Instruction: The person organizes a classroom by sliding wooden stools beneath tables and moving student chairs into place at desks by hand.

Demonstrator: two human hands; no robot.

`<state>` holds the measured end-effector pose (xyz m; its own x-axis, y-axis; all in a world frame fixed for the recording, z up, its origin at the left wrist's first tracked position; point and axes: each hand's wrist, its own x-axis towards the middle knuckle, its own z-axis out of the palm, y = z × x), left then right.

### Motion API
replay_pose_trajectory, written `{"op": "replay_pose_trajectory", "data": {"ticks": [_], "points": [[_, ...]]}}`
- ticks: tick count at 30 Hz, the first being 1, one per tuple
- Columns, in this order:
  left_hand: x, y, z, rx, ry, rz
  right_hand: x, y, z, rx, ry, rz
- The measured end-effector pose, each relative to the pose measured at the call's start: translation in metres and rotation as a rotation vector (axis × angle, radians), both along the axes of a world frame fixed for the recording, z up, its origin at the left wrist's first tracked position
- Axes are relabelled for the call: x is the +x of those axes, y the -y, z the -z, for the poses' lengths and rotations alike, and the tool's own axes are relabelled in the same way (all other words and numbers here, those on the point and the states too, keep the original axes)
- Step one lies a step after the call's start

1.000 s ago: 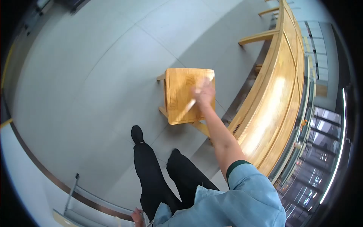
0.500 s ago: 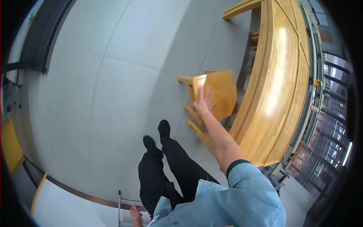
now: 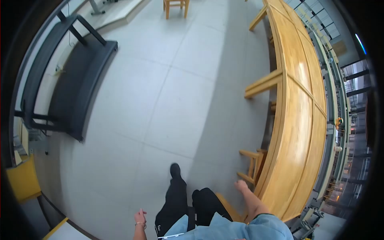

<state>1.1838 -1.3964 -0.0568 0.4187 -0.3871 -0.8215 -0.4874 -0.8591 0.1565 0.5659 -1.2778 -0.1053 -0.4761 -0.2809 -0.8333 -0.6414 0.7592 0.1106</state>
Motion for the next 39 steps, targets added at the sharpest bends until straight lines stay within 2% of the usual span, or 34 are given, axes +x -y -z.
{"op": "replay_pose_trajectory", "data": {"ticks": [3, 7, 10, 12, 13, 14, 15, 16, 17, 18, 19, 20, 21, 23, 25, 27, 30, 33, 37, 39], "points": [[-0.049, 0.126, -0.041, -0.034, -0.057, -0.038, 0.008, 0.020, -0.020, -0.046, 0.090, 0.086], [-0.065, 0.232, -0.033, -0.189, -0.045, 0.290, 0.012, 0.083, -0.038, -0.006, 0.150, 0.245], [-0.089, 0.306, -0.043, -0.197, -0.031, 0.350, -0.006, 0.152, -0.031, 0.046, 0.279, 0.285], [-0.116, 0.364, -0.049, -0.187, -0.021, 0.322, -0.027, 0.211, 0.004, -0.060, 0.242, 0.204], [-0.132, 0.397, -0.050, -0.184, -0.030, 0.270, -0.046, 0.259, 0.014, -0.016, 0.288, 0.107], [-0.148, 0.424, -0.053, -0.169, -0.033, 0.230, -0.060, 0.303, 0.027, -0.155, 0.221, -0.222], [-0.158, 0.447, -0.058, -0.147, -0.039, 0.181, -0.079, 0.367, 0.026, -0.043, 0.283, 0.000], [-0.170, 0.469, -0.059, -0.183, -0.052, 0.208, -0.095, 0.416, 0.032, -0.334, 0.146, -0.093], [-0.178, 0.487, -0.053, -0.214, -0.067, 0.229, -0.108, 0.478, 0.027, -0.381, 0.068, 0.079], [-0.183, 0.504, -0.052, -0.243, -0.079, 0.253, -0.122, 0.539, 0.030, -0.556, 0.022, 0.039], [-0.192, 0.522, -0.062, -0.211, -0.065, 0.216, -0.128, 0.606, 0.009, -0.690, 0.017, 0.076], [-0.202, 0.542, -0.069, -0.182, -0.051, 0.186, -0.134, 0.666, -0.008, -0.761, 0.061, 0.130], [-0.215, 0.566, -0.073, -0.156, -0.039, 0.158, -0.142, 0.720, -0.004, -0.846, 0.252, 0.288], [-0.232, 0.604, -0.068, -0.109, -0.043, 0.223, -0.146, 0.824, -0.059, -0.842, 0.370, 0.366], [-0.245, 0.667, -0.076, -0.131, -0.083, 0.329, -0.152, 0.894, -0.027, -0.888, 0.254, 0.218], [-0.255, 0.737, -0.056, -0.080, -0.053, 0.316, -0.155, 0.954, -0.025, -0.874, 0.249, 0.215], [-0.278, 0.885, -0.046, -0.152, -0.022, 0.249, -0.161, 1.035, -0.025, -0.701, 0.494, 0.645], [-0.336, 1.016, -0.073, -0.289, -0.064, 0.182, -0.173, 1.107, -0.011, -0.763, 0.503, 0.825], [-0.398, 1.110, -0.065, -0.318, -0.106, 0.149, -0.214, 1.233, -0.005, -0.753, 0.518, 0.836], [-0.427, 1.144, -0.050, -0.266, -0.134, 0.126, -0.246, 1.315, 0.014, -0.802, 0.487, 0.697]]}}
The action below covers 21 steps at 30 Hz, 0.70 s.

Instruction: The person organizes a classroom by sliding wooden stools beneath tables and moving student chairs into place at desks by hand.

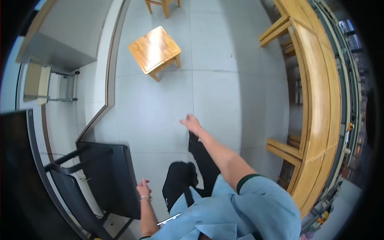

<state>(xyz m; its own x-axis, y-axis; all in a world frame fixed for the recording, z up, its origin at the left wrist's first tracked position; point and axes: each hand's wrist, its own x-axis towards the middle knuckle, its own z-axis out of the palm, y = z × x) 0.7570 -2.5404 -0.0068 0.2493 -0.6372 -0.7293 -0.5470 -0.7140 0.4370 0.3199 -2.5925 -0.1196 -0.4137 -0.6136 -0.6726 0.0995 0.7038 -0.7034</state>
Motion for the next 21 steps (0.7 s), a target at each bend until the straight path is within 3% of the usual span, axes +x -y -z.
{"op": "replay_pose_trajectory", "data": {"ticks": [3, 7, 9, 11, 13, 15, 16, 21], "points": [[-0.042, 0.023, 0.002, 0.142, 0.086, 0.060, -0.045, 0.095, -0.013, -0.001, -0.005, 0.013], [-0.051, 0.055, -0.001, 0.258, 0.153, 0.107, -0.087, 0.214, 0.021, -0.039, 0.112, 0.267], [-0.045, 0.070, 0.012, 0.289, 0.186, 0.164, -0.104, 0.269, 0.061, -0.006, 0.133, 0.317], [-0.040, 0.105, 0.042, 0.249, 0.201, 0.297, -0.111, 0.327, 0.124, -0.020, 0.146, 0.519], [-0.036, 0.123, 0.062, 0.199, 0.206, 0.380, -0.131, 0.354, 0.099, -0.119, 0.352, 0.678], [-0.035, 0.156, 0.075, 0.211, 0.193, 0.200, -0.134, 0.376, 0.120, -0.192, 0.575, 0.935], [-0.068, 0.188, 0.057, 0.315, 0.245, 0.127, -0.136, 0.383, 0.130, -0.236, 0.681, 1.082], [-0.090, 0.247, 0.036, 0.433, 0.148, 0.141, -0.147, 0.383, 0.143, -0.298, 0.596, 1.344]]}}
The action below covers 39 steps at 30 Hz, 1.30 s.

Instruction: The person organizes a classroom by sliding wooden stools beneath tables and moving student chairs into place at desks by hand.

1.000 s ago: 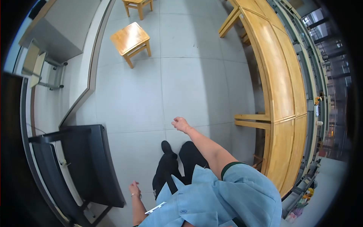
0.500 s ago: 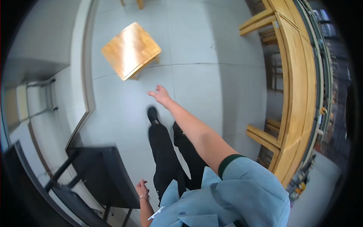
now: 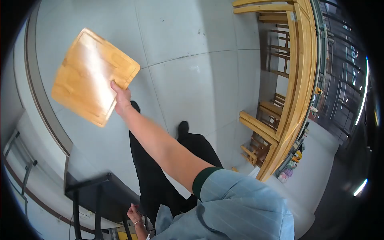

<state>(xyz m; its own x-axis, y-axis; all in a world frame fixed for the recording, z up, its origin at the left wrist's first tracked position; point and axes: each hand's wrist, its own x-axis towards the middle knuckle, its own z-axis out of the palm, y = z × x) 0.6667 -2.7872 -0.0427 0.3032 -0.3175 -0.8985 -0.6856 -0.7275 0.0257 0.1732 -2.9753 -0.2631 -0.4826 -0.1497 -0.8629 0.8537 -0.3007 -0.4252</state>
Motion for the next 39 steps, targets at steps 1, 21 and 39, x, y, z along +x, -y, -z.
{"op": "replay_pose_trajectory", "data": {"ticks": [1, 21, 39], "points": [[-0.004, 0.009, -0.006, -0.013, 0.031, 0.077, -0.011, -0.007, 0.004, 0.017, -0.020, 0.039], [-0.232, -0.098, -0.005, -0.094, 0.076, 0.619, -0.435, -0.624, -0.013, 0.445, -0.151, 0.257], [-0.370, -0.099, -0.014, -0.161, -0.052, 0.653, -0.545, -0.812, -0.023, 1.602, -0.036, -0.811]]}}
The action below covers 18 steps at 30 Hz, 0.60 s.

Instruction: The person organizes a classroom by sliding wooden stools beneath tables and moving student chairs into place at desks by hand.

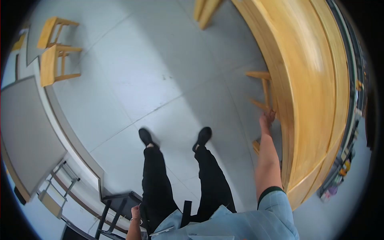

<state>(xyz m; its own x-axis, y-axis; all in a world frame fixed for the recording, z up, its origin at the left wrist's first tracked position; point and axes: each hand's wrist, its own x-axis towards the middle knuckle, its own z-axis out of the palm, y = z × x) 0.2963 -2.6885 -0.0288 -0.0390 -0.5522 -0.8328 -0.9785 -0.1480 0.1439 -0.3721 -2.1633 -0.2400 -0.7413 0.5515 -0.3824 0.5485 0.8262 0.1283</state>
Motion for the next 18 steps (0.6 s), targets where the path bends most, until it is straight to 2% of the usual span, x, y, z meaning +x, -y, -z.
{"op": "replay_pose_trajectory", "data": {"ticks": [2, 3, 4, 5, 8, 9, 10, 12, 14, 18], "points": [[-0.019, 0.012, -0.001, 0.028, 0.309, 0.199, 0.002, 0.046, -0.020, -0.053, 0.080, -0.044], [-0.030, 0.020, 0.002, 0.044, 0.287, 0.183, 0.003, 0.069, -0.031, -0.068, 0.098, -0.102], [-0.042, 0.032, 0.004, 0.063, 0.264, 0.170, 0.003, 0.093, -0.040, -0.057, 0.255, -0.042], [-0.054, 0.045, 0.004, 0.085, 0.238, 0.162, 0.020, 0.083, -0.018, -0.025, 0.357, -0.171], [-0.089, 0.111, 0.031, 0.049, 0.182, 0.116, 0.045, 0.171, -0.067, -0.119, 0.368, -0.432], [-0.101, 0.135, 0.039, 0.040, 0.167, 0.105, 0.060, 0.174, -0.054, -0.160, 0.351, -0.513], [-0.114, 0.163, 0.047, 0.050, 0.117, -0.002, 0.069, 0.181, -0.036, -0.030, 0.546, -0.713], [-0.147, 0.227, 0.048, 0.055, -0.022, -0.266, 0.074, 0.263, -0.068, -0.206, 0.550, -0.415], [-0.184, 0.296, 0.038, -0.063, -0.102, -0.249, 0.071, 0.338, -0.080, -0.224, 0.528, -0.535], [-0.244, 0.424, 0.025, -0.255, -0.160, -0.439, 0.016, 0.498, -0.081, -0.475, 0.513, -0.761]]}}
